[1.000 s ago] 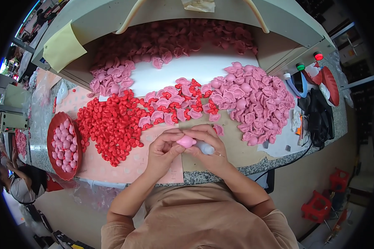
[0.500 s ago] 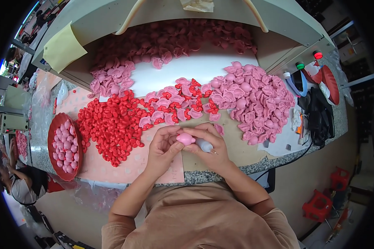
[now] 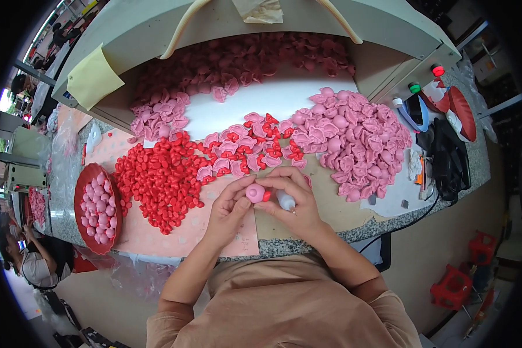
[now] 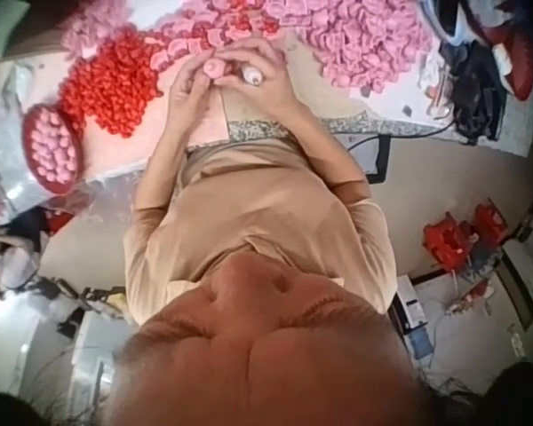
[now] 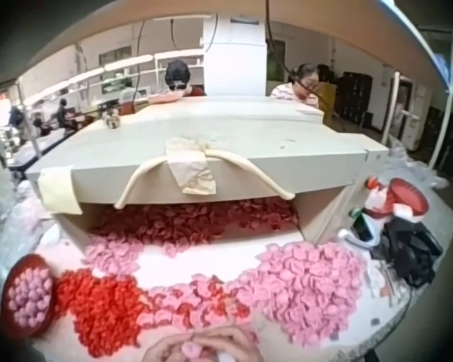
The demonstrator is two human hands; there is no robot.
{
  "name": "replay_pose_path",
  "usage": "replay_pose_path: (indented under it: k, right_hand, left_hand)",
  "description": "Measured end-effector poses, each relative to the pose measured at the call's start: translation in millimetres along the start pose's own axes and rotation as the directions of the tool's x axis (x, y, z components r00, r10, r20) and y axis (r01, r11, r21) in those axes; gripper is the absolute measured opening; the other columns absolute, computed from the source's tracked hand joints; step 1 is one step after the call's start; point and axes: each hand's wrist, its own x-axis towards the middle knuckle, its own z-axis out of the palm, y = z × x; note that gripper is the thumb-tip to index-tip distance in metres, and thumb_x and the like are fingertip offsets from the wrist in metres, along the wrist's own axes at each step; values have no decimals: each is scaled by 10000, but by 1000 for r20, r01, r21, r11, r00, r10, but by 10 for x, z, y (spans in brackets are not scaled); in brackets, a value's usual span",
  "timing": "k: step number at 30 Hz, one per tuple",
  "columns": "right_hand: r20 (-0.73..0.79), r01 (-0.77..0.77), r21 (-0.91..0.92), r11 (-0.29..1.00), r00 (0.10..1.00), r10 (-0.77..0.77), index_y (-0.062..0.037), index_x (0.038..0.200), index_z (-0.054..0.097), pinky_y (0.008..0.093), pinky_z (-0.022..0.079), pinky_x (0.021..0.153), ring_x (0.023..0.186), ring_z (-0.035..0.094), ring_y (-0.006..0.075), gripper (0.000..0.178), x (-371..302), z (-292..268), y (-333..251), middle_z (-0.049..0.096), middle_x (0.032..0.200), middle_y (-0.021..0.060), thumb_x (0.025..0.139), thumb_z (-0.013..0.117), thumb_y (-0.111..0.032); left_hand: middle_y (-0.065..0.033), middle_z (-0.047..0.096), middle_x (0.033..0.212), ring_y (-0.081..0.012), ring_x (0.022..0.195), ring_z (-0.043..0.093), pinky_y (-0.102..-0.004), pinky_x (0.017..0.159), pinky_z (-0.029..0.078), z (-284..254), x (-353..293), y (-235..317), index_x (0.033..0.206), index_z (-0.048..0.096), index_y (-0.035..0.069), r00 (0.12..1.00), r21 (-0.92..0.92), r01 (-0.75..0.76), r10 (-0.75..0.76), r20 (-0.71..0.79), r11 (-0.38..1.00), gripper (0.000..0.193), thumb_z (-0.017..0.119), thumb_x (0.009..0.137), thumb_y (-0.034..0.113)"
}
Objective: Assemble small pink and red decorative components into white plastic cylindrical bases on a factory line.
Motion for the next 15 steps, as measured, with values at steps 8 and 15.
replay_pose_path:
  k: [8,15]
  right_hand:
    - [49,-108,100,989,993,103,-54,1067,604,276,446,783,922,507,158,353,-48,34,-4,467,1059,75,729,702,-38]
    - [53,-115,139,984,993,108,-36,1081,588,262,446,760,909,500,155,346,-63,81,32,458,1066,82,747,676,-15]
  left_hand:
    - [-105,507,1218,-167,1120,503,-288,929,423,3,6,37,1249,439,-2,994,128,-108,104,38,986,406,553,859,-5]
    - [-104,485,1205,-177,1094,511,-289,912,439,-62,-28,-74,1184,512,19,985,121,-174,172,26,977,331,547,857,-20]
